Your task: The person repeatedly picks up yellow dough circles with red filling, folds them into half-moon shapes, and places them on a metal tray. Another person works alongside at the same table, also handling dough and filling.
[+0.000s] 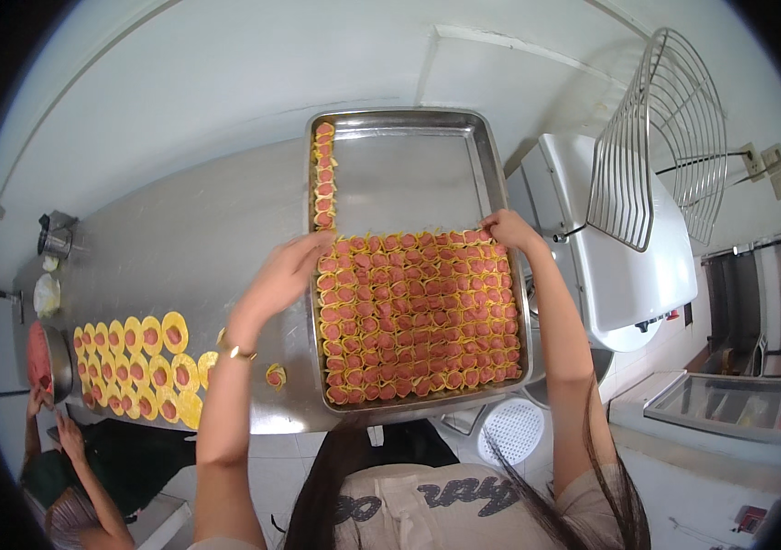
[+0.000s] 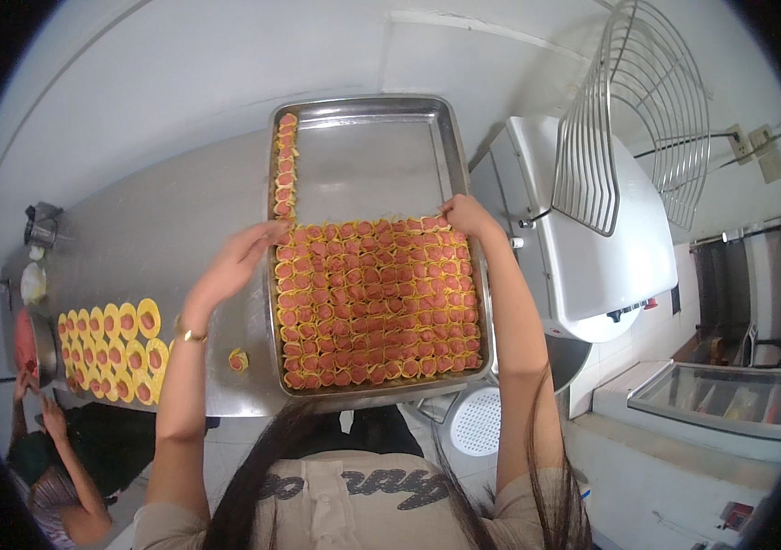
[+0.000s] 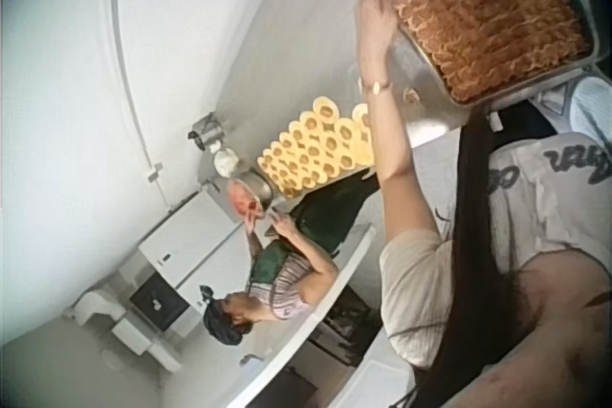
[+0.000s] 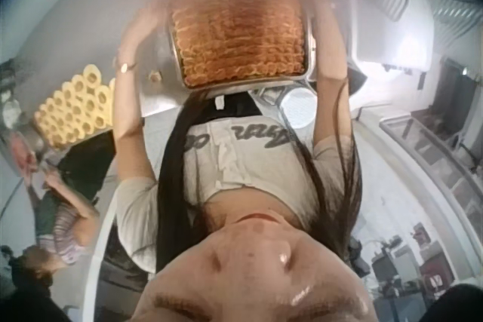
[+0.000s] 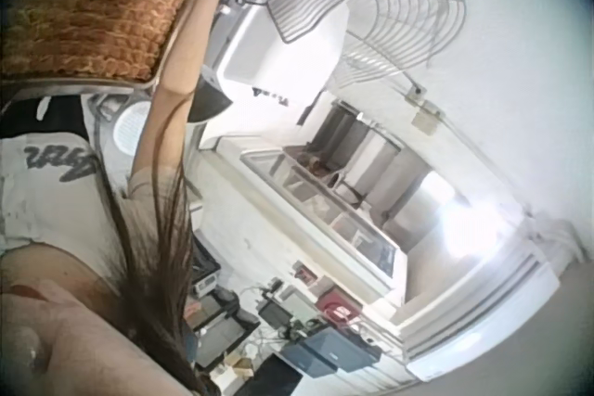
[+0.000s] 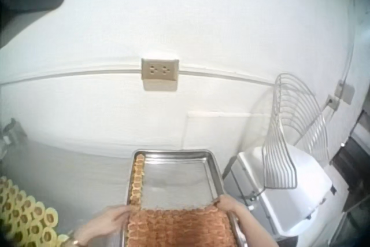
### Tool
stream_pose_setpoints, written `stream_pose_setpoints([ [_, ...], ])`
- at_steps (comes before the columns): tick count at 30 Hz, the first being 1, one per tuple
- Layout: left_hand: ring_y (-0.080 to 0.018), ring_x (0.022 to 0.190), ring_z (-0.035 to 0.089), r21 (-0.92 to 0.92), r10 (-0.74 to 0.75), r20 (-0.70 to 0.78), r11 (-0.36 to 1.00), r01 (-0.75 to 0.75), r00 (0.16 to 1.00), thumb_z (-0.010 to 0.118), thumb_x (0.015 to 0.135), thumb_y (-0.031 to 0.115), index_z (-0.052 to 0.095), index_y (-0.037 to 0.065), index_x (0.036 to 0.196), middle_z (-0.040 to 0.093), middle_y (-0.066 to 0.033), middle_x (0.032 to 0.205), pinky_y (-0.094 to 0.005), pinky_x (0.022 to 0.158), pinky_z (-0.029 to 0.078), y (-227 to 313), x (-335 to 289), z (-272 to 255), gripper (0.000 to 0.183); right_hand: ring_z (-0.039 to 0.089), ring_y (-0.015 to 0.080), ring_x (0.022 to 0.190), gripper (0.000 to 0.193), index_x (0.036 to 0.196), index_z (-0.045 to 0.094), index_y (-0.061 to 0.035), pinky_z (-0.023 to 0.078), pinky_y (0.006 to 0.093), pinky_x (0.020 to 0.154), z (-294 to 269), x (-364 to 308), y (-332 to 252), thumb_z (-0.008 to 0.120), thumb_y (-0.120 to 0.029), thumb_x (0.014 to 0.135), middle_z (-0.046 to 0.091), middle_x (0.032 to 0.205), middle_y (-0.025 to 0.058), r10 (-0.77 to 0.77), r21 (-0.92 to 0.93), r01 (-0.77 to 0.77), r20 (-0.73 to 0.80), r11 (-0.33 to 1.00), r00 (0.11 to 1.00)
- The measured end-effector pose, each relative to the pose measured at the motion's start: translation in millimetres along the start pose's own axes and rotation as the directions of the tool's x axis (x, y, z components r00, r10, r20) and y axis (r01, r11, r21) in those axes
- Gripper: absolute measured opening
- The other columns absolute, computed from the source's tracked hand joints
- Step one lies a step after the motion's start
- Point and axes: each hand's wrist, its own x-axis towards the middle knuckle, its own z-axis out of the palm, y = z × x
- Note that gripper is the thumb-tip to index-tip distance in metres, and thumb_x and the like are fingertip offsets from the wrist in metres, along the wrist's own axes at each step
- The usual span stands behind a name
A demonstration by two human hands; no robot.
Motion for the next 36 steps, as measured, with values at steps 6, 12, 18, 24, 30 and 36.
stream_pose_setpoints([
  [6, -0.0242, 0.107, 0.060, -0.200, -0.435, -0.084, 0.889, 0.413, 0.896, 0.043, 0.096, 0.012, 0.054, -0.005, 0.119, 0.063, -0.0162, 0.113, -0.0305, 0.094, 0.043, -27, -163, -49, 0.030, 0.064, 0.0317, 0.079, 0.029, 0.092, 0.071, -0.0027, 0.049, 0.0354, 0.074, 7, -13, -5, 0.049, -0.008, 0.072, 0.069, 0.084, 0.0169, 0.079, 0.076, -0.076, -0.045, 0.994, 0.996],
  [12, -0.0202, 0.105, 0.059, -0.510, -0.521, -0.163, 0.771, 0.381, 0.838, 0.039, 0.099, 0.011, 0.052, -0.007, 0.120, 0.063, -0.0120, 0.109, -0.0299, 0.094, 0.043, -58, -260, -36, 0.030, 0.062, 0.0289, 0.077, 0.031, 0.100, 0.068, -0.0035, 0.048, 0.0335, 0.071, 15, -8, 15, 0.050, -0.010, 0.075, 0.068, 0.088, 0.0142, 0.148, 0.273, -0.135, -0.027, 0.952, 0.989],
  [18, -0.0177, 0.100, 0.060, -0.485, -0.500, -0.154, 0.789, 0.376, 0.852, 0.041, 0.098, 0.008, 0.055, -0.005, 0.117, 0.064, -0.0109, 0.106, -0.0282, 0.092, 0.044, -64, -277, -19, 0.027, 0.062, 0.0303, 0.091, 0.034, 0.110, 0.063, -0.0030, 0.049, 0.0357, 0.081, 10, -11, -21, 0.056, -0.006, 0.077, 0.065, 0.104, 0.0181, -0.068, -0.030, 0.063, -0.212, 0.998, 0.975],
  [24, -0.0191, 0.086, 0.064, -0.318, -0.495, -0.229, 0.852, 0.416, 0.838, 0.050, 0.091, 0.003, 0.057, -0.002, 0.113, 0.066, -0.0127, 0.100, -0.0296, 0.079, 0.049, -71, -279, 19, 0.024, 0.061, 0.0306, 0.092, 0.040, 0.113, 0.060, -0.0021, 0.049, 0.0348, 0.083, 86, -59, -190, 0.065, -0.006, 0.074, 0.061, 0.109, 0.0156, -0.467, 0.338, 0.480, -0.124, 0.810, 0.875],
  [30, -0.0257, 0.082, 0.066, -0.280, -0.514, -0.269, 0.851, 0.445, 0.815, 0.054, 0.088, 0.003, 0.059, -0.001, 0.109, 0.066, -0.0166, 0.093, -0.0327, 0.072, 0.051, -76, -280, 59, 0.023, 0.056, 0.0326, 0.104, 0.048, 0.119, 0.054, -0.0064, 0.047, 0.0407, 0.088, 220, -137, -306, 0.069, -0.016, 0.074, 0.052, 0.117, 0.0170, -0.764, 0.034, 0.764, 0.057, 0.645, 0.643],
  [36, -0.0281, 0.081, 0.066, -0.332, -0.488, -0.314, 0.860, 0.387, 0.814, 0.055, 0.088, 0.005, 0.060, -0.001, 0.107, 0.066, -0.0180, 0.091, -0.0335, 0.071, 0.051, -89, -293, 72, 0.020, 0.057, 0.0314, 0.102, 0.026, 0.104, 0.060, -0.0060, 0.049, 0.0411, 0.083, 230, -128, -301, 0.062, -0.004, 0.078, 0.057, 0.108, 0.0136, -0.724, 0.036, 0.730, 0.172, 0.683, 0.668],
])
